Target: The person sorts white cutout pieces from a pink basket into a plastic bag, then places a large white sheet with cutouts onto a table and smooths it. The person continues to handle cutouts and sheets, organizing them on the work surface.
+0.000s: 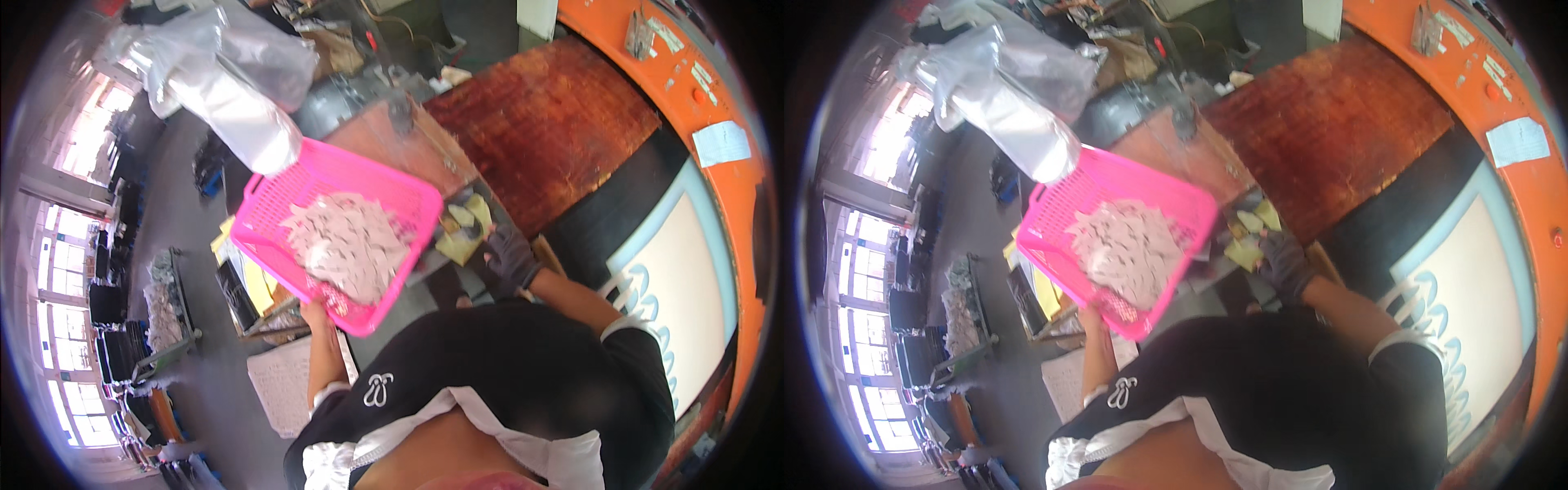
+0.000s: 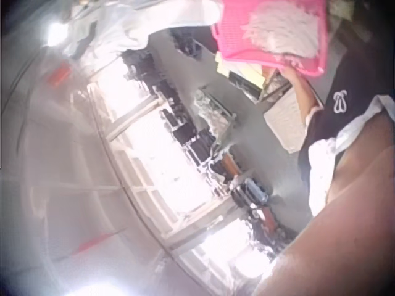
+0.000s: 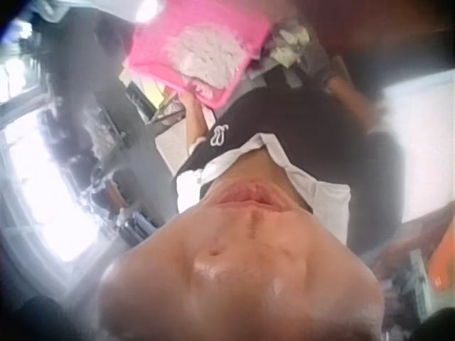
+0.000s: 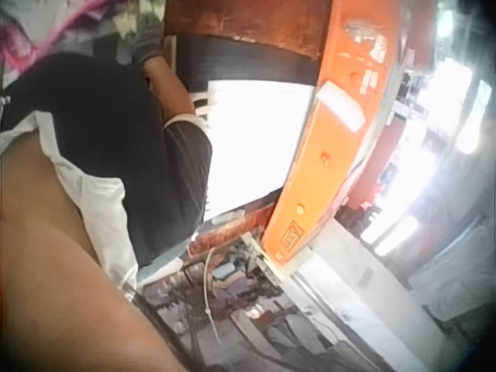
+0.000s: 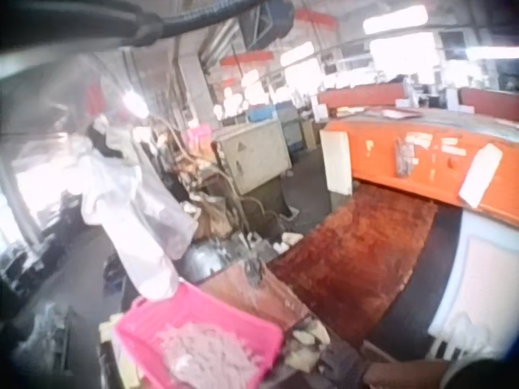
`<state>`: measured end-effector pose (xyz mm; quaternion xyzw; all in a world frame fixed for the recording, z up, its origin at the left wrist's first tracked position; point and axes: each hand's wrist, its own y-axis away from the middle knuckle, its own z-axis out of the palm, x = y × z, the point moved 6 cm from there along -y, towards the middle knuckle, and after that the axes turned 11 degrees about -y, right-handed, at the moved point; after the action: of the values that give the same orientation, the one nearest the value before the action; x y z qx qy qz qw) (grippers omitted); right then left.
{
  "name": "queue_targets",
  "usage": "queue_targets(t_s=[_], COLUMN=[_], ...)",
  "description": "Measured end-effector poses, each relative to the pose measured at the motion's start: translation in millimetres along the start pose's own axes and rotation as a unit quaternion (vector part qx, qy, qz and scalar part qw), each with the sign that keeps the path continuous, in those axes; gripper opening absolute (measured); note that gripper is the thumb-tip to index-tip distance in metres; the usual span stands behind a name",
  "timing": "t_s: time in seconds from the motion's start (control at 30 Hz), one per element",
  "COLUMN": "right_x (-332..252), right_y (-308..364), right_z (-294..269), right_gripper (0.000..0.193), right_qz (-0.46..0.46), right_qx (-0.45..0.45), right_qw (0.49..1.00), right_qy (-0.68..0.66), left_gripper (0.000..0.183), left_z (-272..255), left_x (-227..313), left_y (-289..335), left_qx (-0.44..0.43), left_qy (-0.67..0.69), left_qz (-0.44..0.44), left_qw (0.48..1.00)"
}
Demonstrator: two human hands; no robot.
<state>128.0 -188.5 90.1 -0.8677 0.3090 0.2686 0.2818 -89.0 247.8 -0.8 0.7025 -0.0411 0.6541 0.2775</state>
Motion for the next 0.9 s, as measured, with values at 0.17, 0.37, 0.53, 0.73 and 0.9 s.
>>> queue_targets(t_s=[0.17,0.37,0.53,0.73,0.9], right_x=[22,14,2,-11,-13], right_y=[44,88,88,93,111], right_z=[32,64,64,73,56], right_gripper=[0.031,0.024,0.022,0.024,0.022], right_qz=[0.112,0.243,0.221,0.181,0.212], right_qx=[-0.155,-0.260,-0.251,-0.312,-0.307], right_qw=[0.981,0.932,0.940,0.931,0.923], right_qy=[-0.028,-0.068,-0.071,0.045,0.096], left_gripper=[0.023,0.026,0.030,0.022,0.026], left_z=[3,35,36,30,34], left_x=[-35,-30,-32,-48,-51], left_y=[-36,-36,-33,-67,-68], left_qx=[0.092,0.112,0.122,0.072,0.051], left_qy=[0.076,0.051,0.067,-0.075,-0.060], left_qz=[-0.068,-0.022,0.038,0.028,0.022], left_qw=[0.991,0.992,0.990,0.994,0.997])
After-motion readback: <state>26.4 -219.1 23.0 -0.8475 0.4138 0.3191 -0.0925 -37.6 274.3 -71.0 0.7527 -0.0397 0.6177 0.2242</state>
